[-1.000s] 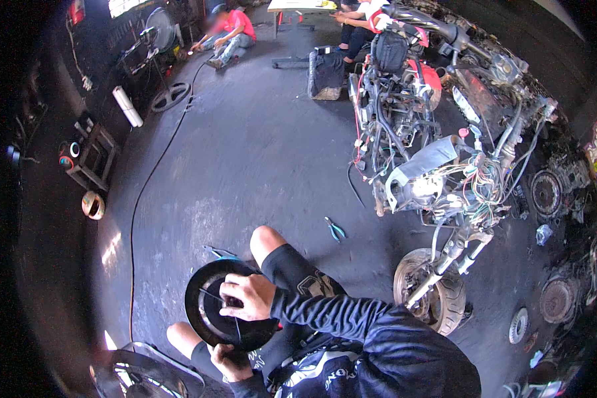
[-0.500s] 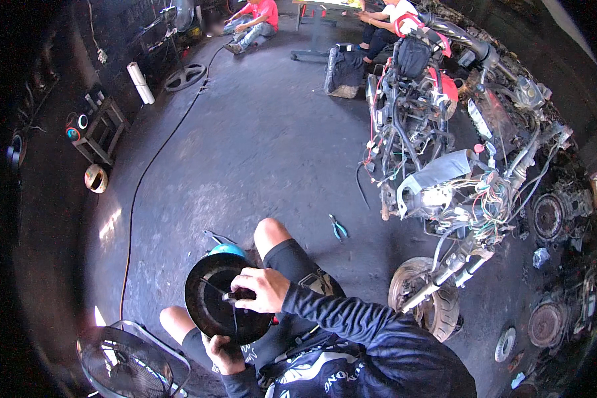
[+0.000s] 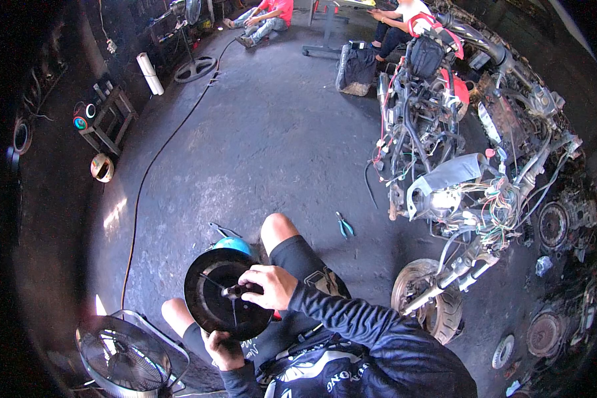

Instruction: The person is disassembling or repairing a drum brake assembly using pliers and hands.

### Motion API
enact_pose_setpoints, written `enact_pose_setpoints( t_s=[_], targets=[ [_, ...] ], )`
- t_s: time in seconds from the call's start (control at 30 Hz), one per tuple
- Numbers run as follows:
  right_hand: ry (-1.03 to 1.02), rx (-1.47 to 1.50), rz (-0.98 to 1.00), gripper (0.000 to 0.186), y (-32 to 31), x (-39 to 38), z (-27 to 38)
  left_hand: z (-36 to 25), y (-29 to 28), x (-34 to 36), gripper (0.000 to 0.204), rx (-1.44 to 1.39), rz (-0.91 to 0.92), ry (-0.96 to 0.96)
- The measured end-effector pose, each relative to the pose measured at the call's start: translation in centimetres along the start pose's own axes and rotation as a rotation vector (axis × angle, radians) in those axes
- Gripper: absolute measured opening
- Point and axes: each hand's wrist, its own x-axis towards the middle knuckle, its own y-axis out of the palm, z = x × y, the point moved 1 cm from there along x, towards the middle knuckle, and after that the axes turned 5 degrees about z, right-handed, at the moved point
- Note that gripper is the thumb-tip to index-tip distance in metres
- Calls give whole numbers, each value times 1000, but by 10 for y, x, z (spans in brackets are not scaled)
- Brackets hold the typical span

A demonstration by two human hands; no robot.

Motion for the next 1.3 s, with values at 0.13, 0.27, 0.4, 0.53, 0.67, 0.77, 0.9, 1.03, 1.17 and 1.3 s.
enact_pose_setpoints(
  t_s=[0.13, 0.27, 0.4, 0.53, 0.67, 0.77, 0.9, 1.03, 1.17, 1.3],
  targets=[
    [6, 20, -28, 22, 3, -5, -2, -3, 5, 0, 51, -17, -26, 6],
    [6, 21, -49, 22, 7, -8, -4, -2, 2, 1, 54, 10, -65, 28],
    [102, 122, -19, 23, 8, -7, -3, 2, -10, 2, 52, 27, -14, -7],
    [120, 162, 19, 23, 7, -6, -5, -1, -1, 0, 51, 47, -22, 45],
    [149, 188, 24, 23, 3, -4, -2, 0, -7, 2, 52, 67, -8, 41],
    [187, 214, 91, 25, 3, -5, -6, 1, -12, 2, 53, 65, 5, 37],
    [192, 317, 135, 24, 4, -7, -9, -2, -1, 1, 53, 32, 11, 31],
    [204, 316, 133, 23, 5, -8, -10, -2, -1, 3, 59, 25, -28, 34],
    [215, 288, 134, 22, 2, -9, -9, -2, -5, 3, 57, 48, -21, 18],
    [184, 252, 81, 20, 1, -9, -14, -10, 12, 2, 55, 58, -48, 32]
  ],
)
